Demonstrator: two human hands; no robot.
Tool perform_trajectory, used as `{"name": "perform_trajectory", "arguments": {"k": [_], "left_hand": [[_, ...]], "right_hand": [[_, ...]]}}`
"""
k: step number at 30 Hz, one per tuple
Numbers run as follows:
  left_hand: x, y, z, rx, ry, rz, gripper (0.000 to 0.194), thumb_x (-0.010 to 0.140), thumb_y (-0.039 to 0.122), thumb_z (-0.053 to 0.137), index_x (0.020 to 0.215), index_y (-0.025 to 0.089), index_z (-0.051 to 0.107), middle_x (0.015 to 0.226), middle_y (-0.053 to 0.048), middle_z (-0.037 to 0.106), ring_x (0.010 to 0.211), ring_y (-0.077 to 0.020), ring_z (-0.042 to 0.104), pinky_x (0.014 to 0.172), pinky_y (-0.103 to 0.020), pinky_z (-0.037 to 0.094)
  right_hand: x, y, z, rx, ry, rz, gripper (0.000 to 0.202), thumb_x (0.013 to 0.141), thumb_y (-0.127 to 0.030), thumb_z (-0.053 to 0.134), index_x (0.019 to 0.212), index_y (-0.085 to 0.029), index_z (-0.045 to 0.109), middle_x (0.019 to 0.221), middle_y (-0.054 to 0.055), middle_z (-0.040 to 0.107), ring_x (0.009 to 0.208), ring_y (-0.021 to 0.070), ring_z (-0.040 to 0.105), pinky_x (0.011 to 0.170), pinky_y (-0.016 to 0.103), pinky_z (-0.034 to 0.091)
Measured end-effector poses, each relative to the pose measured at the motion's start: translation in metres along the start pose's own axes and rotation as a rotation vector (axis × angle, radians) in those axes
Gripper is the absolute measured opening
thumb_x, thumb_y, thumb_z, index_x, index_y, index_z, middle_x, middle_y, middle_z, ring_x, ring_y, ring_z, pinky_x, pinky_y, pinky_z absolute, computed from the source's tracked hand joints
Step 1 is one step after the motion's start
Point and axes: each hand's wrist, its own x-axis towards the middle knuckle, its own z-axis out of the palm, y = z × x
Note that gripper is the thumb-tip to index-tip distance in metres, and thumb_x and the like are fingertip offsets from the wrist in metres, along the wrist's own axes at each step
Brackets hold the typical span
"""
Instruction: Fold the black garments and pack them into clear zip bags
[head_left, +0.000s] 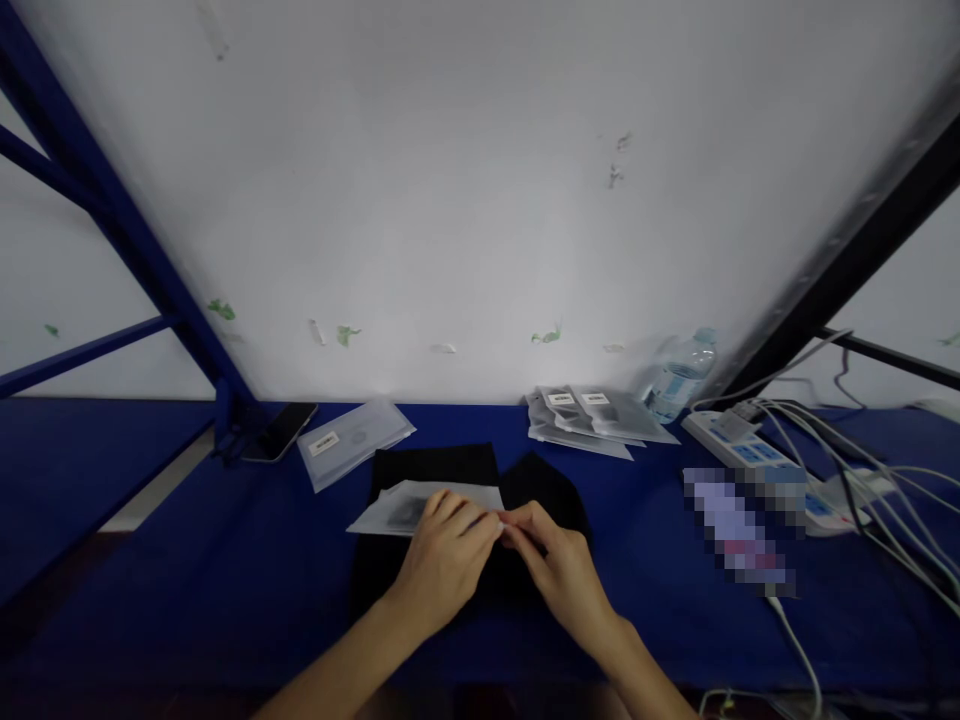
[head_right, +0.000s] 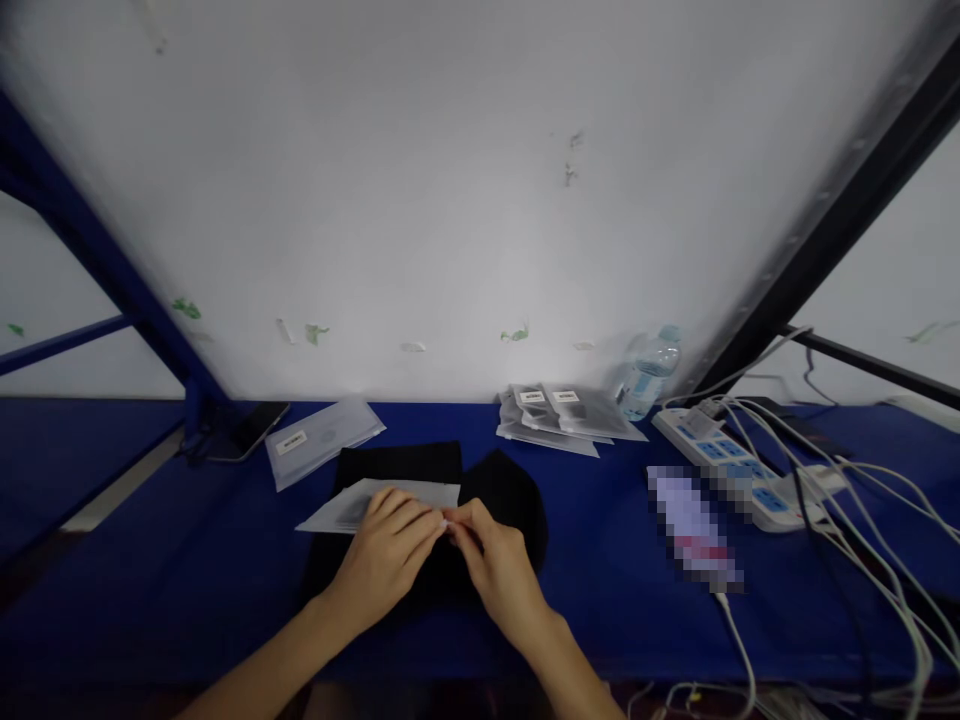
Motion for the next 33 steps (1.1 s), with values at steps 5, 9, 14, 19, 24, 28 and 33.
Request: {"name": "perform_trajectory", "arguments": {"k": [5,9,14,19,24,28,33], "left_hand": [[-0.021,-0.027,-0.023,0.155,-0.003,0.090,0.025,0.091,0.006,0.046,0.100,0.018,0.066,0.090,-0.005,0.069,0.093,-0.0234,0.057,0.090,-0.044,0.043],[-0.047,-0.047,-0.051,0.239,-0.012,0.056,0.025,0.090,0.006,0.048,0.098,0.020,0.067,0.090,-0.004,0.070,0.092,-0.0219,0.058,0.090,-0.043,0.045],[-0.067,-0.050,-0.066,0.272,-0.002,0.019,0.024,0.091,0.007,0.048,0.096,0.019,0.068,0.088,-0.004,0.070,0.090,-0.0209,0.059,0.090,-0.043,0.046],[-0.071,-0.051,-0.068,0.229,0.003,-0.002,0.016,0.092,0.014,0.054,0.102,0.018,0.065,0.092,-0.004,0.068,0.092,-0.0211,0.057,0.092,-0.043,0.044],[-0.055,-0.045,-0.059,0.114,-0.071,-0.067,0.023,0.092,0.028,0.059,0.112,0.018,0.059,0.100,-0.006,0.066,0.094,-0.0229,0.055,0.088,-0.042,0.043],[-0.037,-0.039,-0.048,0.026,-0.114,-0.130,0.015,0.096,0.018,0.047,0.092,0.019,0.061,0.084,-0.002,0.064,0.080,-0.0187,0.054,0.077,-0.037,0.042],[-0.028,-0.029,-0.042,-0.117,-0.104,-0.253,0.019,0.094,0.015,0.045,0.082,0.020,0.059,0.078,0.000,0.058,0.073,-0.0159,0.054,0.071,-0.032,0.043]], "right_hand": [[0.002,0.010,-0.013,-0.102,0.114,0.027,0.019,0.095,-0.036,0.045,0.102,-0.025,0.060,0.098,0.004,0.069,0.086,0.0186,0.069,0.076,0.029,0.055],[0.004,0.020,-0.021,-0.098,0.137,0.058,0.021,0.095,-0.039,0.045,0.102,-0.026,0.059,0.105,0.006,0.069,0.092,0.0207,0.069,0.080,0.032,0.055],[0.008,0.027,-0.020,-0.024,0.144,0.089,0.020,0.094,-0.042,0.047,0.098,-0.025,0.057,0.109,0.008,0.070,0.095,0.0232,0.069,0.084,0.037,0.055],[0.009,0.029,-0.020,-0.042,0.144,0.094,0.019,0.092,-0.041,0.049,0.098,-0.025,0.058,0.111,0.007,0.069,0.096,0.0241,0.068,0.088,0.040,0.053],[0.010,0.029,-0.021,-0.023,0.137,0.103,0.018,0.092,-0.041,0.050,0.098,-0.025,0.057,0.111,0.007,0.070,0.100,0.0249,0.068,0.089,0.041,0.054],[0.009,0.026,-0.024,-0.073,0.133,0.074,0.017,0.093,-0.038,0.048,0.098,-0.025,0.057,0.112,0.008,0.069,0.103,0.0251,0.066,0.091,0.043,0.054],[0.006,0.001,-0.022,-0.381,0.284,-0.176,0.021,0.092,-0.025,0.048,0.110,-0.027,0.058,0.116,0.008,0.065,0.107,0.0242,0.063,0.094,0.043,0.051]]}}
